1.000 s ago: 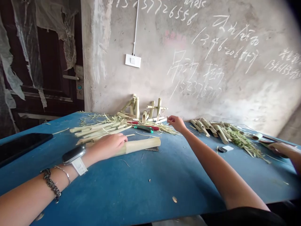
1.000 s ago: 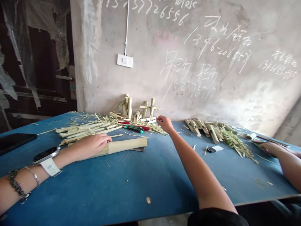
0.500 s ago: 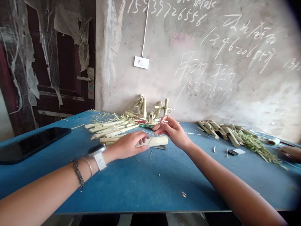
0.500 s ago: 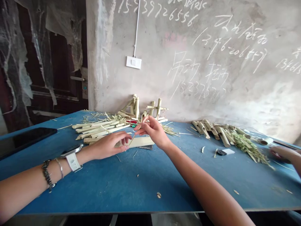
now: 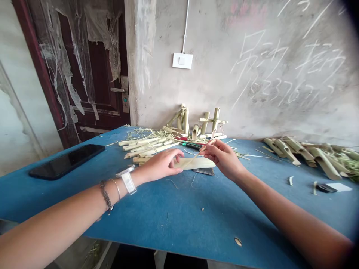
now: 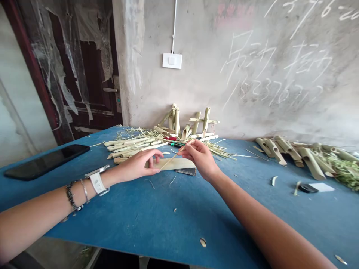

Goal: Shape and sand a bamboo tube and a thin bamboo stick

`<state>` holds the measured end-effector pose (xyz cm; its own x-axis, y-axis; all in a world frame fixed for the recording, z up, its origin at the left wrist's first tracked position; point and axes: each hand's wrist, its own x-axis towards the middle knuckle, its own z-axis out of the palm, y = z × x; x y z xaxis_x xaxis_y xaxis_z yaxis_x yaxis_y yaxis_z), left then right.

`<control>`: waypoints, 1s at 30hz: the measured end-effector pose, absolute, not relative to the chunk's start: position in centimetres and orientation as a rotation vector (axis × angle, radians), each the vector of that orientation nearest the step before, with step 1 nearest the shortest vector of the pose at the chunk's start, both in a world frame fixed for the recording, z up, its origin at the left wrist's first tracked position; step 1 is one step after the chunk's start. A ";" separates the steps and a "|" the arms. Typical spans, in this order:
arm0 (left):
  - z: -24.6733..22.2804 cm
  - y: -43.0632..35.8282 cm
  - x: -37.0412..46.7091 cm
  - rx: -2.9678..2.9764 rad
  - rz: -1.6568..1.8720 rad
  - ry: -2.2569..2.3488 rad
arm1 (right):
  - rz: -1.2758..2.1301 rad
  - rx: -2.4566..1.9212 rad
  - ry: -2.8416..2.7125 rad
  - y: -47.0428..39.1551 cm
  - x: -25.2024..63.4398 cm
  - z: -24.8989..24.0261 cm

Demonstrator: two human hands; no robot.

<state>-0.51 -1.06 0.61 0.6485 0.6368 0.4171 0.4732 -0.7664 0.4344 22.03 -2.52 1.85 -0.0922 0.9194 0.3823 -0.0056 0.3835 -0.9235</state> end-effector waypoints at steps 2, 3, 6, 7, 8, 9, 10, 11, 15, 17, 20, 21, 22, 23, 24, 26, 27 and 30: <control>0.6 -1.1 -0.5 2.634 0.764 0.862 | 0.981 -0.871 -1.423 -2.5 21.9 1.8; 0.6 -1.2 -0.4 2.669 0.741 0.833 | 0.976 -0.872 -1.426 -2.6 21.9 1.8; 0.6 -1.2 -0.3 2.772 0.746 0.780 | 0.940 -0.882 -1.464 -2.7 21.6 1.9; 0.6 -1.2 -0.3 2.790 0.760 0.785 | 0.921 -0.892 -1.481 -2.7 21.6 2.1; 0.6 -1.2 -0.3 2.797 0.776 0.805 | 0.898 -0.907 -1.496 -2.7 21.7 2.2; 0.6 -1.2 -0.2 2.796 0.799 0.840 | 0.869 -0.924 -1.512 -2.7 21.8 2.4; 0.7 -1.2 -0.2 2.793 0.829 0.878 | 0.835 -0.940 -1.531 -2.7 22.0 2.5; 0.7 -1.1 -0.2 2.797 0.869 0.916 | 0.795 -0.954 -1.554 -2.6 22.2 2.6; 1.5 -0.8 -0.6 2.862 1.133 1.100 | 0.511 -1.059 -1.801 -2.1 23.6 2.6; 2.0 -0.5 -1.1 2.881 1.231 1.200 | 0.201 -1.182 -2.013 -1.9 23.9 2.3; 2.5 -0.5 -1.9 2.976 1.247 1.263 | -0.325 -1.381 -2.247 -1.9 23.3 1.6; 2.7 -0.5 -2.0 3.032 1.230 1.259 | -0.441 -1.430 -2.293 -2.0 23.0 1.3; 2.8 -0.7 -2.1 3.092 1.210 1.247 | -0.515 -1.467 -2.330 -2.1 22.7 1.1; 2.9 -0.8 -2.1 3.151 1.189 1.230 | -0.560 -1.491 -2.356 -2.2 22.4 1.0; 3.1 -1.1 -2.0 3.205 1.170 1.211 | -0.590 -1.505 -2.367 -2.3 22.1 0.9; 3.3 -1.5 -1.8 3.284 1.156 1.173 | -0.645 -1.510 -2.348 -2.5 22.0 1.0; 3.4 -1.8 -1.7 3.313 1.155 1.157 | -0.679 -1.507 -2.328 -2.6 22.0 1.1; 3.4 -2.2 -1.4 3.370 1.161 1.102 | -0.807 -1.471 -2.264 -2.9 22.3 1.5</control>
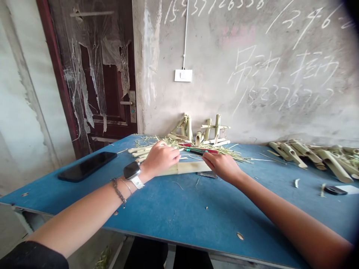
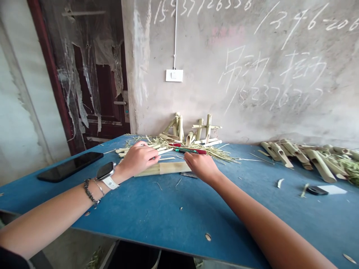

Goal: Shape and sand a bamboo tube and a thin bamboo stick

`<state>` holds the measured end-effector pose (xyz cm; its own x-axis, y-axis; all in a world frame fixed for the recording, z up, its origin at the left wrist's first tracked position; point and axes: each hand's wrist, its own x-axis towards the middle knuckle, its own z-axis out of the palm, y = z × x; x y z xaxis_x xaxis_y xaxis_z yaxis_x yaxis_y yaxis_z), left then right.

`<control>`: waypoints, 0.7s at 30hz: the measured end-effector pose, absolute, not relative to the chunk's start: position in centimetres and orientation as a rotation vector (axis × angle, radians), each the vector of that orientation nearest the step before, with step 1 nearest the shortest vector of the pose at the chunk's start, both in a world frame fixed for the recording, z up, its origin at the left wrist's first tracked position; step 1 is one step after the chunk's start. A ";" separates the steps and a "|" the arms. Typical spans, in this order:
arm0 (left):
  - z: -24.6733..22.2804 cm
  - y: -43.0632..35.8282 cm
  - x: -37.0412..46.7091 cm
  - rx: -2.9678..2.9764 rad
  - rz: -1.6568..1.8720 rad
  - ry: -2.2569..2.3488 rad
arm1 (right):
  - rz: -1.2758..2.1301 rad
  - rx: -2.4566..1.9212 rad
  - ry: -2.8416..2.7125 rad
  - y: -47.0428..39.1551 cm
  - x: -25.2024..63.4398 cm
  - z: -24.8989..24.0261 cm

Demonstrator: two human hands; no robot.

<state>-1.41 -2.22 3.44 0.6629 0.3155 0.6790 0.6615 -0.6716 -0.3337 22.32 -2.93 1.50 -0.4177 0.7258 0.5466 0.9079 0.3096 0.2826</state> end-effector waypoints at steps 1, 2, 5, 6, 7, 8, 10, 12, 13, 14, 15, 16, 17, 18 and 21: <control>3.4 -2.2 -1.3 -2.301 -0.796 -0.739 | -0.851 -1.453 -2.249 -3.0 22.4 1.6; 3.3 -2.2 -1.3 -2.297 -0.798 -0.727 | -0.893 -1.433 -2.243 -3.1 22.4 1.6; 2.8 -1.8 -1.2 -2.295 -0.783 -0.710 | -0.994 -1.350 -2.291 -3.2 22.4 1.3; 2.7 -1.7 -1.2 -2.303 -0.769 -0.714 | -1.017 -1.323 -2.316 -3.1 22.3 1.1; 2.5 -1.6 -1.2 -2.310 -0.758 -0.727 | -1.032 -1.301 -2.338 -3.1 22.3 1.0; 2.4 -1.6 -1.1 -2.315 -0.751 -0.746 | -1.042 -1.287 -2.352 -3.0 22.3 0.8; 2.1 -1.7 -0.9 -2.330 -0.750 -0.792 | -1.048 -1.287 -2.356 -2.9 22.2 0.5; 1.8 -1.7 -0.6 -2.351 -0.746 -0.836 | -1.029 -1.295 -2.350 -2.8 22.0 0.3; 1.6 -1.8 -0.5 -2.366 -0.740 -0.855 | -1.007 -1.297 -2.343 -2.9 21.9 0.2; 1.4 -1.7 -0.4 -2.383 -0.732 -0.872 | -0.975 -1.297 -2.336 -2.9 21.8 0.1; 1.2 -1.7 -0.3 -2.398 -0.729 -0.894 | -0.934 -1.298 -2.326 -3.0 21.6 0.1; 0.9 -1.6 -0.2 -2.413 -0.735 -0.919 | -0.891 -1.300 -2.315 -3.0 21.4 0.0; 0.7 -1.5 -0.1 -2.430 -0.751 -0.943 | -0.848 -1.303 -2.305 -3.2 21.2 0.0; 0.5 -1.4 0.0 -2.445 -0.774 -0.965 | -0.808 -1.307 -2.295 -3.3 21.0 0.0; 0.1 -1.2 0.1 -2.492 -0.831 -0.991 | -0.706 -1.304 -2.288 -3.6 20.4 0.0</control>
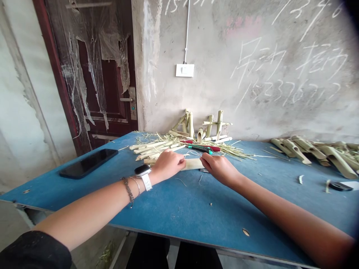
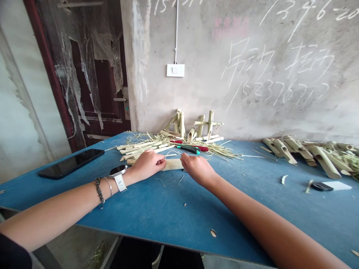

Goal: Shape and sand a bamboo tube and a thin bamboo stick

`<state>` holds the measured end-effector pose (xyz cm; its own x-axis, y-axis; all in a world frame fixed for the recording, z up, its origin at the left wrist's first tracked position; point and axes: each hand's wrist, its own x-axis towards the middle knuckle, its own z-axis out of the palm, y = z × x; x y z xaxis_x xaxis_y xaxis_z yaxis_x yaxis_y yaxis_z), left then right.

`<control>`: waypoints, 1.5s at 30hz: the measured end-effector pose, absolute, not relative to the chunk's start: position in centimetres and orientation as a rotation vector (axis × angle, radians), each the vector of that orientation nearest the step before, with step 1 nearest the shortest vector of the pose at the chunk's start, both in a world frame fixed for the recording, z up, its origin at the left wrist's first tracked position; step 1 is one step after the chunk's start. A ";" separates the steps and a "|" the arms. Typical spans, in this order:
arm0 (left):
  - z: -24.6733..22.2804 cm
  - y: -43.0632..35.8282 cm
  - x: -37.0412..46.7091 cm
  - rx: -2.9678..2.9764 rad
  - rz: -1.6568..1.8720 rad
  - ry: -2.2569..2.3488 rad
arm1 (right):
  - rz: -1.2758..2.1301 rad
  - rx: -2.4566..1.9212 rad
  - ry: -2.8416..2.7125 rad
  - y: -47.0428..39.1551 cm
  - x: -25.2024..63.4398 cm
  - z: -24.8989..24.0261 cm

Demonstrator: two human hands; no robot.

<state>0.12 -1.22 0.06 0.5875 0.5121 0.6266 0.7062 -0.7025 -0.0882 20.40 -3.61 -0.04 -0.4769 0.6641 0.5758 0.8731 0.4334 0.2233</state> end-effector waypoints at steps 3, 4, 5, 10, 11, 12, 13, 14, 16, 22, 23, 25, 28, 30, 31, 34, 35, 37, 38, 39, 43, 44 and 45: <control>-0.2 -1.2 0.2 -2.549 -0.839 -0.991 | -0.641 -1.281 -2.288 -3.8 20.0 -0.2; -0.3 -1.2 0.3 -2.564 -0.845 -1.003 | -0.627 -1.278 -2.282 -3.8 19.9 -0.3; -0.3 -1.2 0.3 -2.574 -0.853 -1.016 | -0.617 -1.276 -2.275 -3.8 19.8 -0.4; -0.4 -1.3 0.5 -2.609 -0.891 -1.065 | -0.560 -1.250 -2.275 -4.2 19.1 -0.6; -0.5 -1.4 0.6 -2.626 -0.906 -1.064 | -0.545 -1.241 -2.282 -4.4 18.9 -0.6; -0.5 -1.4 0.7 -2.656 -0.928 -1.050 | -0.531 -1.233 -2.293 -4.6 18.7 -0.5; -0.5 -1.5 0.8 -2.694 -0.958 -1.026 | -0.514 -1.225 -2.305 -4.7 18.5 -0.4; -0.4 -1.5 0.9 -2.736 -0.986 -0.998 | -0.493 -1.220 -2.318 -4.8 18.4 -0.3; -0.4 -1.5 1.1 -2.807 -1.009 -0.952 | -0.446 -1.231 -2.323 -4.9 18.2 -0.1; -0.2 -1.0 0.5 -2.739 -1.192 -1.051 | -0.425 -1.311 -2.187 -4.7 18.9 0.1; -0.1 -0.9 0.4 -2.655 -1.307 -1.035 | -0.441 -1.329 -2.178 -4.8 18.9 0.0; 0.1 -0.9 0.4 -2.460 -1.517 -0.942 | -0.497 -1.367 -2.163 -4.8 18.7 -0.2; 0.8 -1.3 0.5 -2.262 -1.592 -0.785 | -0.631 -1.407 -2.118 -5.0 18.5 -0.2; 1.6 -1.8 0.4 -2.213 -1.481 -0.739 | -0.777 -1.406 -2.141 -5.1 18.6 0.3; 1.9 -1.9 0.4 -2.215 -1.394 -0.725 | -0.865 -1.375 -2.189 -5.1 18.7 0.6; 2.3 -2.1 0.2 -2.311 -1.126 -0.759 | -1.107 -1.196 -2.350 -5.2 19.3 1.7; 2.1 -1.9 0.2 -2.356 -1.066 -0.800 | -1.155 -1.151 -2.370 -5.3 19.4 1.9; 1.6 -1.6 0.2 -2.442 -1.006 -0.905 | -1.203 -1.127 -2.365 -5.4 19.4 2.2; 1.3 -1.4 0.2 -2.476 -1.006 -0.956 | -1.209 -1.123 -2.366 -5.5 19.3 2.2; 1.0 -1.2 0.2 -2.510 -1.014 -0.998 | -1.210 -1.118 -2.369 -5.7 19.2 2.1; 0.6 -1.3 0.5 -2.581 -1.149 -1.043 | -1.206 -1.065 -2.398 -6.0 18.8 1.5; 0.7 -1.4 0.6 -2.587 -1.193 -1.018 | -1.202 -1.046 -2.402 -6.0 18.7 1.4; 0.8 -1.5 0.6 -2.587 -1.238 -0.984 | -1.197 -1.024 -2.399 -6.0 18.7 1.3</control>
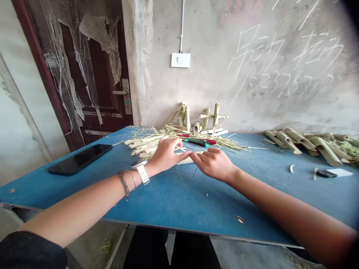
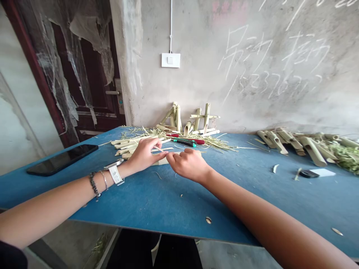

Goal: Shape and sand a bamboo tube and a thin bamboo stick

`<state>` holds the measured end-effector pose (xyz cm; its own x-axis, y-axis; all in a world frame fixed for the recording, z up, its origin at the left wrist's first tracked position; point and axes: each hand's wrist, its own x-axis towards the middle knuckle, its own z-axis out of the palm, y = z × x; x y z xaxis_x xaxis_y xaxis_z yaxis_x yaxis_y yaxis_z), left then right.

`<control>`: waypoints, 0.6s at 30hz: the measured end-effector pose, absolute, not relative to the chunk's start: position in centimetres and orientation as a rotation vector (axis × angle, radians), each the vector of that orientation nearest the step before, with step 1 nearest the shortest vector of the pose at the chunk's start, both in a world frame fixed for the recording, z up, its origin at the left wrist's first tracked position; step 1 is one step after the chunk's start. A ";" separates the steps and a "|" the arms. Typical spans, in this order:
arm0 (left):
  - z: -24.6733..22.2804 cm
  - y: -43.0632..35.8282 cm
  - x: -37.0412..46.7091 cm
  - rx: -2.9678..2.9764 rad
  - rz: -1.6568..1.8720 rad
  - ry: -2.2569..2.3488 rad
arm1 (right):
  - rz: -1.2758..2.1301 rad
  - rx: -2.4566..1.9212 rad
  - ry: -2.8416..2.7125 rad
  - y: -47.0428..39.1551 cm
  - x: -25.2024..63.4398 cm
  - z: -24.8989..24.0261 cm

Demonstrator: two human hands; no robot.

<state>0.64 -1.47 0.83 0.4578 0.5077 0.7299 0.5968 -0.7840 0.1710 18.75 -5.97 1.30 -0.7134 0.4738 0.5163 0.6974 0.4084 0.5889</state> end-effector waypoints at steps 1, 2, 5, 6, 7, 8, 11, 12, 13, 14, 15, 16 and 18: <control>1.0 -1.6 0.7 -2.582 -1.282 -0.949 | -1.190 -1.005 -2.386 -5.9 18.8 1.2; 1.2 -1.6 0.7 -2.574 -1.320 -0.918 | -1.179 -0.991 -2.368 -5.8 18.9 1.2; 1.5 -1.7 0.8 -2.534 -1.405 -0.877 | -1.098 -1.011 -2.311 -5.5 19.0 1.0; 1.6 -1.7 0.8 -2.535 -1.421 -0.878 | -1.058 -1.027 -2.307 -5.5 19.0 1.0; 1.5 -1.7 0.8 -2.550 -1.437 -0.888 | -1.017 -1.045 -2.312 -5.5 19.0 1.0; 1.5 -1.7 0.8 -2.575 -1.457 -0.904 | -0.978 -1.062 -2.320 -5.5 18.9 0.9; 1.2 -1.8 0.8 -2.678 -1.540 -0.961 | -0.864 -1.110 -2.345 -5.6 18.7 0.8; 1.2 -1.8 0.8 -2.724 -1.572 -0.976 | -0.822 -1.114 -2.355 -5.6 18.7 0.7; 1.1 -1.8 0.8 -2.778 -1.602 -0.981 | -0.781 -1.108 -2.371 -5.6 18.6 0.6; 1.0 -1.8 0.9 -2.834 -1.627 -0.979 | -0.745 -1.097 -2.392 -5.6 18.6 0.6; 0.9 -1.7 0.9 -2.883 -1.648 -0.977 | -0.721 -1.085 -2.417 -5.6 18.6 0.5; 0.9 -1.7 0.9 -2.921 -1.661 -0.976 | -0.709 -1.077 -2.442 -5.5 18.6 0.4; 0.8 -1.4 0.8 -2.959 -1.662 -0.987 | -0.716 -1.078 -2.492 -5.4 18.6 0.2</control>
<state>0.85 -1.43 0.78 0.4248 0.6297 0.6505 0.2699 -0.7739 0.5729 18.65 -5.42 0.24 -0.6580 0.5794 0.4809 0.7463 0.5868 0.3140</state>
